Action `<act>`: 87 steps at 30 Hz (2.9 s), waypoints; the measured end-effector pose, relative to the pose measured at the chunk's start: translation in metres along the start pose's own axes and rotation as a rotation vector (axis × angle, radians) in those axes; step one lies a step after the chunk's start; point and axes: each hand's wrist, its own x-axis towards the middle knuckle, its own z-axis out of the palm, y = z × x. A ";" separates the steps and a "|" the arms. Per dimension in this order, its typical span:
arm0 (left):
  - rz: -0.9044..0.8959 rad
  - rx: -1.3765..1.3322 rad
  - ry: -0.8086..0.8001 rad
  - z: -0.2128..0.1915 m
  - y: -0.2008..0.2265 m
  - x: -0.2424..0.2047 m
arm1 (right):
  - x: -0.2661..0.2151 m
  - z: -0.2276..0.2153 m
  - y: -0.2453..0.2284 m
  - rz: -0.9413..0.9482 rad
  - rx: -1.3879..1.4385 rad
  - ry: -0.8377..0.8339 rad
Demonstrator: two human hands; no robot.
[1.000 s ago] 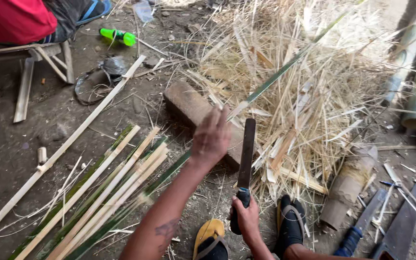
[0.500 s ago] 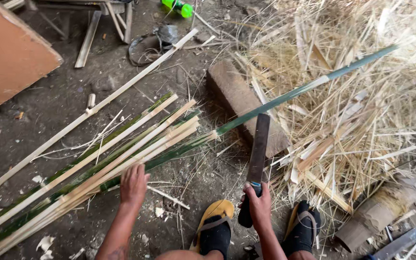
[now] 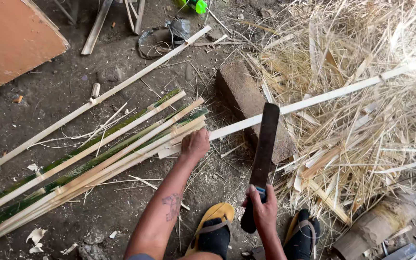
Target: The person uses a machete to split long bamboo poles into thin strips. They repeatedly position the bamboo on a wooden block and strike it to separate the material, then move the finished strips aside.
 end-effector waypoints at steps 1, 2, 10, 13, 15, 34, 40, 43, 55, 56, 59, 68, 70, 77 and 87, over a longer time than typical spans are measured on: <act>0.156 0.113 0.272 0.006 -0.002 -0.001 | 0.002 -0.001 -0.003 0.003 -0.023 -0.026; 0.307 0.229 0.537 0.011 -0.007 -0.010 | 0.000 -0.003 -0.003 0.013 -0.045 -0.052; -0.389 0.158 -0.436 -0.012 -0.070 -0.037 | 0.049 0.016 -0.007 0.076 -0.161 -0.271; -0.233 0.311 -0.158 -0.032 -0.065 -0.029 | 0.080 0.030 -0.007 0.019 -0.138 -0.364; -0.069 0.370 0.107 -0.032 -0.044 -0.032 | 0.092 0.037 -0.004 -0.055 -0.088 -0.385; 0.257 0.023 -0.112 0.124 0.170 0.165 | 0.128 0.048 0.151 -0.199 -0.458 -0.638; 0.150 -0.247 -0.191 0.120 0.175 0.183 | 0.175 0.040 0.133 0.066 0.022 -0.433; 0.165 -0.263 -0.198 0.127 0.174 0.185 | 0.202 0.035 0.111 0.113 0.130 -0.339; 0.187 -0.268 -0.194 0.118 0.174 0.171 | 0.179 0.058 0.073 0.031 -0.163 -0.329; 0.189 -0.236 -0.212 0.114 0.170 0.180 | 0.184 0.076 0.064 0.038 -0.194 -0.323; 0.169 -0.192 -0.228 0.104 0.164 0.185 | 0.158 0.131 0.036 0.113 -0.311 -0.340; 0.246 -0.097 -0.250 0.102 0.162 0.191 | 0.078 0.225 -0.013 -0.347 -0.457 -0.934; 0.299 -0.021 -0.255 0.105 0.159 0.187 | 0.081 0.205 -0.004 -0.061 -0.474 -0.824; 0.313 0.047 -0.329 0.107 0.163 0.191 | 0.149 0.118 0.032 -0.012 -0.380 -0.468; 0.268 0.013 -0.344 0.105 0.160 0.187 | 0.174 0.086 0.027 -0.079 -0.373 -0.447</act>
